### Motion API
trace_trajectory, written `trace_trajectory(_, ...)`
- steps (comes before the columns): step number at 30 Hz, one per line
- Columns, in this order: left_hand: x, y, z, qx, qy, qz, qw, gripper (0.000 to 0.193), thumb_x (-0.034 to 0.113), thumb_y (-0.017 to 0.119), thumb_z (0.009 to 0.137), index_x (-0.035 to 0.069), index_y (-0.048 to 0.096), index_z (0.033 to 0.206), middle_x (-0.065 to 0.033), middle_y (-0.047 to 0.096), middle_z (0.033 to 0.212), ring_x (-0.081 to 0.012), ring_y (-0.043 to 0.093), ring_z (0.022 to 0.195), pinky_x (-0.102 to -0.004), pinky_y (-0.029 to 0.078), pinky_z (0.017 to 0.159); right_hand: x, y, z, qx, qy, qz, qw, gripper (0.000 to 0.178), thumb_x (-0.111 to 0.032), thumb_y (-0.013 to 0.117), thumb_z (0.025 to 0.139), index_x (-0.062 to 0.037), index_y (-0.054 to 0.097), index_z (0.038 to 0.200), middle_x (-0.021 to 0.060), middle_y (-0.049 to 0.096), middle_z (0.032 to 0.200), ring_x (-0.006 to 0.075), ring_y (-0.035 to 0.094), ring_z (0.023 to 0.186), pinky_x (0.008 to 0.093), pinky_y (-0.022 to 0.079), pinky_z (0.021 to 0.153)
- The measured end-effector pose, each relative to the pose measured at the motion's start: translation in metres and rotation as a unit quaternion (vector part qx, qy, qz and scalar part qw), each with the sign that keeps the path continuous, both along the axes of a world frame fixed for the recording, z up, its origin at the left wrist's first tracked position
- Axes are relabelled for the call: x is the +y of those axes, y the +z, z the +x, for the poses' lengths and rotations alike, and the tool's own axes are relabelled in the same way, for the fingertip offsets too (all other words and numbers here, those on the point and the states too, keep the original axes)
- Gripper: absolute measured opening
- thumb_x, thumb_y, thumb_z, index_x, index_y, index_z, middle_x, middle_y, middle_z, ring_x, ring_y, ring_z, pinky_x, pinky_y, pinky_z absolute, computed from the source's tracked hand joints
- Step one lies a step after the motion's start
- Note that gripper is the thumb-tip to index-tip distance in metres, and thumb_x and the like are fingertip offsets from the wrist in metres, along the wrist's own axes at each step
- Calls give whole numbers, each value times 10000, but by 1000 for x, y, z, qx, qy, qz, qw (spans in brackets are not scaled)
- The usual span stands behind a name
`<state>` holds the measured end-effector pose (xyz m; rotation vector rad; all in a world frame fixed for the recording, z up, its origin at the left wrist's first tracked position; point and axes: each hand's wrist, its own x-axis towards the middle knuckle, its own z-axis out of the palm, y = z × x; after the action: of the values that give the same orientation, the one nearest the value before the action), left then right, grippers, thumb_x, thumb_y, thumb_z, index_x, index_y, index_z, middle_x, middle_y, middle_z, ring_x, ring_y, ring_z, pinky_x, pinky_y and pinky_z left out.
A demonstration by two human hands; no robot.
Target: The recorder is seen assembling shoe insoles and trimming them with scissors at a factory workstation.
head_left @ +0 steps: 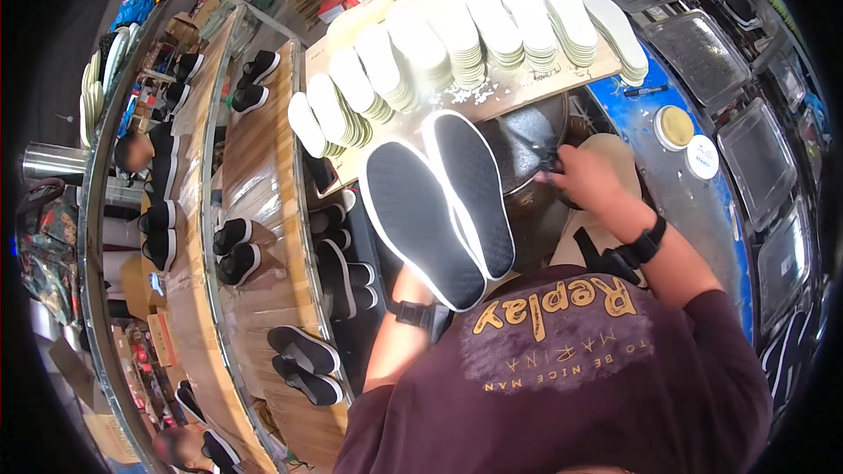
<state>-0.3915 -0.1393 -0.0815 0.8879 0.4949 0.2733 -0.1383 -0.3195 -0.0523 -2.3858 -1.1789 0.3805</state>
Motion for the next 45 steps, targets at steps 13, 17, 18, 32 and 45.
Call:
trace_trajectory(13, 26, -28, 52, 69, 126, -66, 988, 248, 236, 563, 943, 0, 632, 972, -58, 649, 828, -155, 609, 652, -264, 516, 576, -329, -83, 28, -25, -332, -315, 889, 319, -242, 775, 697, -30, 655, 904, 226, 671, 902, 398, 644, 898, 473, 511, 778)
trace_trajectory(17, 37, -58, 88, 232, 42, 503, 832, 164, 100, 591, 883, -26, 665, 806, -51, 655, 675, -143, 578, 572, -279, 427, 530, -359, -74, 28, 46, -322, -409, 853, 381, -207, 810, 683, 3, 657, 962, 227, 658, 1063, 397, 633, 984, 454, 520, 855)
trace_trajectory(18, 36, -59, 96, 245, 33, 557, 793, 167, 116, 607, 864, -38, 657, 824, -111, 656, 684, -199, 599, 583, -318, 449, 552, -350, -70, 33, 34, -339, -416, 843, 396, -207, 810, 692, 15, 666, 986, 231, 662, 1046, 392, 639, 966, 451, 520, 847)
trace_trajectory(32, 83, 62, 222, 86, -27, 803, 590, 55, 81, 697, 755, 32, 672, 762, -147, 646, 805, -342, 616, 802, -413, 499, 723, 27, -31, 178, -117, 58, 217, 967, 108, -123, 662, 754, -55, 631, 831, 138, 602, 864, 349, 567, 870, 427, 463, 756)
trace_trajectory(45, 128, 43, 377, 142, -237, 868, 413, 180, 183, 706, 694, 51, 668, 811, -153, 650, 908, -330, 639, 859, -400, 507, 839, 152, -20, 220, -232, 100, 68, 965, 122, -133, 701, 679, -19, 680, 717, 146, 607, 891, 309, 576, 932, 394, 498, 800)
